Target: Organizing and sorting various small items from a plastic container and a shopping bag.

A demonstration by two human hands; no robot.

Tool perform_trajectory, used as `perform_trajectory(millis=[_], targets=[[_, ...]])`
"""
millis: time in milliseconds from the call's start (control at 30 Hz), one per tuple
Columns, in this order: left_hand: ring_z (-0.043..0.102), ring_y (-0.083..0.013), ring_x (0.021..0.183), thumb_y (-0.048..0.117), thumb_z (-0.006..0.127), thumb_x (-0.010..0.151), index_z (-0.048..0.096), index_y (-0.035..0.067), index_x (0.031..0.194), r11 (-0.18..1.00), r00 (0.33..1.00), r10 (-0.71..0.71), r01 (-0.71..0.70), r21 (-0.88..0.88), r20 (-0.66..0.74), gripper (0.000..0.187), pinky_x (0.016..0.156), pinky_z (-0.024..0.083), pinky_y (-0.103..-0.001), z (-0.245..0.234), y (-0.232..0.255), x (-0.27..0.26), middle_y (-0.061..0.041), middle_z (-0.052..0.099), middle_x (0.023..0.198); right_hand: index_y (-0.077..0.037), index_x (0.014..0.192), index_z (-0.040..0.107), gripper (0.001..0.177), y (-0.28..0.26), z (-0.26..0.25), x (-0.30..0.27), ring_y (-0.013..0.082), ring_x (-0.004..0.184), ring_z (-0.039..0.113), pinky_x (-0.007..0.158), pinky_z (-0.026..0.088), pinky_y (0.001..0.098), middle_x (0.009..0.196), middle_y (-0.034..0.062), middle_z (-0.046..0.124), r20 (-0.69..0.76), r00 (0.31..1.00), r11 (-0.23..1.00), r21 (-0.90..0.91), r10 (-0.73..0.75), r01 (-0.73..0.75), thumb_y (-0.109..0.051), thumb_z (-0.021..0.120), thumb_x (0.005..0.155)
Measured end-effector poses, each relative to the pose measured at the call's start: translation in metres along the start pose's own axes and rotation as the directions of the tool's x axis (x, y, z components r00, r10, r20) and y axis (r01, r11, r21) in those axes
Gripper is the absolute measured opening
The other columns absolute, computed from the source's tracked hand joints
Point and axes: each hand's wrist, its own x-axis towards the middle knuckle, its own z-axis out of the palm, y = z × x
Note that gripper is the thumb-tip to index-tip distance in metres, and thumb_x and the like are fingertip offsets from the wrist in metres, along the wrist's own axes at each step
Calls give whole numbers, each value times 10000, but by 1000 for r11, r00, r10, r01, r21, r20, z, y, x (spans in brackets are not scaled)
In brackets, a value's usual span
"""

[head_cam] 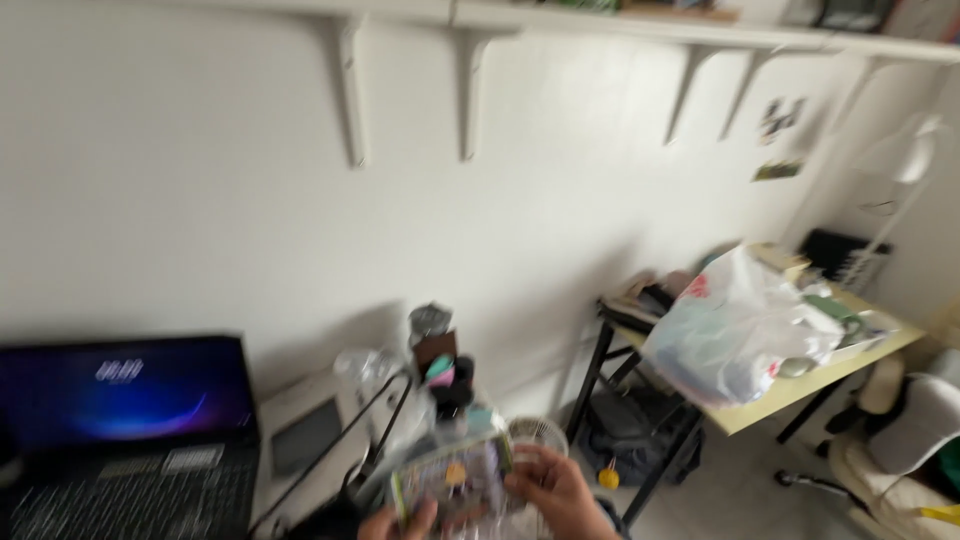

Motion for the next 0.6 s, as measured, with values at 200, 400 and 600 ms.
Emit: perform_trajectory(millis=[200,400,600], targets=[[479,-63,647,295,739,954,789,-51,1081,969,952,237,-245,-20,-196,372,563,432,-273,18,73,-81,18,584,743,13,1308,586,429,-16,33,-23,210,937,741,853,621,368,1040,171,775,-38,998,994,-99,-55,51,-2,683,890],[713,-131,830,232,697,915,702,8,1267,974,969,131,-165,-154,-209,417,696,630,-323,23,132,-130,-81,776,1030,-5,1300,552,399,-9,34,-29,189,967,720,865,596,332,1108,150,746,-48,998,994,105,-30,35,38,651,916],[740,-172,933,221,715,912,676,8,1304,982,971,138,-160,-103,-196,448,718,629,-329,20,123,-137,-130,764,1137,-49,1273,564,371,4,27,-31,174,952,718,817,588,315,1102,128,738,-57,998,988,149,-24,32,43,649,924]])
